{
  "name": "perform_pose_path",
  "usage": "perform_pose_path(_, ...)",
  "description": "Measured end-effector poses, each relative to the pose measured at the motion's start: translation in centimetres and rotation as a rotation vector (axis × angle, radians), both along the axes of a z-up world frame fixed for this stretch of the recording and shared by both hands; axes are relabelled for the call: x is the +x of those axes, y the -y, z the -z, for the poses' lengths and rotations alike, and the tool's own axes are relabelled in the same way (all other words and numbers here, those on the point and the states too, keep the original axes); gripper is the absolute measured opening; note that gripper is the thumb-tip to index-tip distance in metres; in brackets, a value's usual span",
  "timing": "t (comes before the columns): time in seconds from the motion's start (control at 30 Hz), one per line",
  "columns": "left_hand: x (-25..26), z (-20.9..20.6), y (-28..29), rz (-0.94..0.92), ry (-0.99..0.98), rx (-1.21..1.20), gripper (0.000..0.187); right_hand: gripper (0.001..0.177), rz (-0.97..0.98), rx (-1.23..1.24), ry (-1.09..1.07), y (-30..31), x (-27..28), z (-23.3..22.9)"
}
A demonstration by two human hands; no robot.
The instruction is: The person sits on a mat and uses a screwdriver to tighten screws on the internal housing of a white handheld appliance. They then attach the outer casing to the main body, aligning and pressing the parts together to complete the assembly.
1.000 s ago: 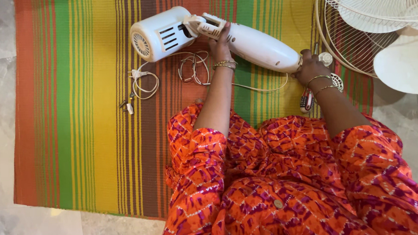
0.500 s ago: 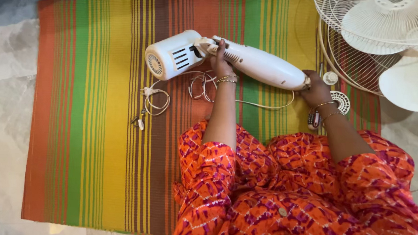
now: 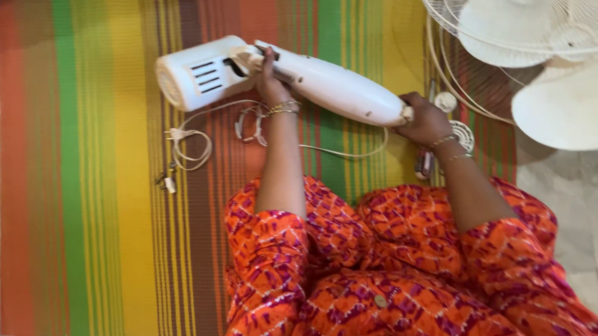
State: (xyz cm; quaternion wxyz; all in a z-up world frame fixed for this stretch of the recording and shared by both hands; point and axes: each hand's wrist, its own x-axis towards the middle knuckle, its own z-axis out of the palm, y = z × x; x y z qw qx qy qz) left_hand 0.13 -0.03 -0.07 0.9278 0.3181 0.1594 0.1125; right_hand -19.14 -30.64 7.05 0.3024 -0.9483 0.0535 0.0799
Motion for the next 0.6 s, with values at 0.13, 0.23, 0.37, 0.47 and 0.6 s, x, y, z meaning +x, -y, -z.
perform_pose_path(0.13, -0.8, -1.2, -0.4, 0.045, -0.052, 0.017, 0.040, 0.068, -0.004, -0.107, -0.008, -1.0, -0.4, 0.2)
perform_pose_path(0.23, -1.4, -1.9, -0.5, 0.074, -0.037, 0.064, 0.040, 0.072, -0.026, -0.126, -0.048, -1.4, -0.7, 0.9)
perform_pose_path(0.37, -1.5, -1.7, -0.1, 0.043, 0.020, 0.085, 0.045, 0.076, -0.075, -0.170, 0.041, -2.0, -0.9, 2.4)
perform_pose_path(0.47, -1.4, -1.0, 0.1, 0.039, -0.016, 0.201, 0.065, 0.076, -0.060, -0.192, 0.011, -2.1, -0.7, 2.9)
perform_pose_path(0.6, -1.3, -0.1, 0.3, 0.033, -0.084, 0.378, 0.098, 0.072, -0.075, -0.146, -0.065, -1.6, -0.5, 2.8)
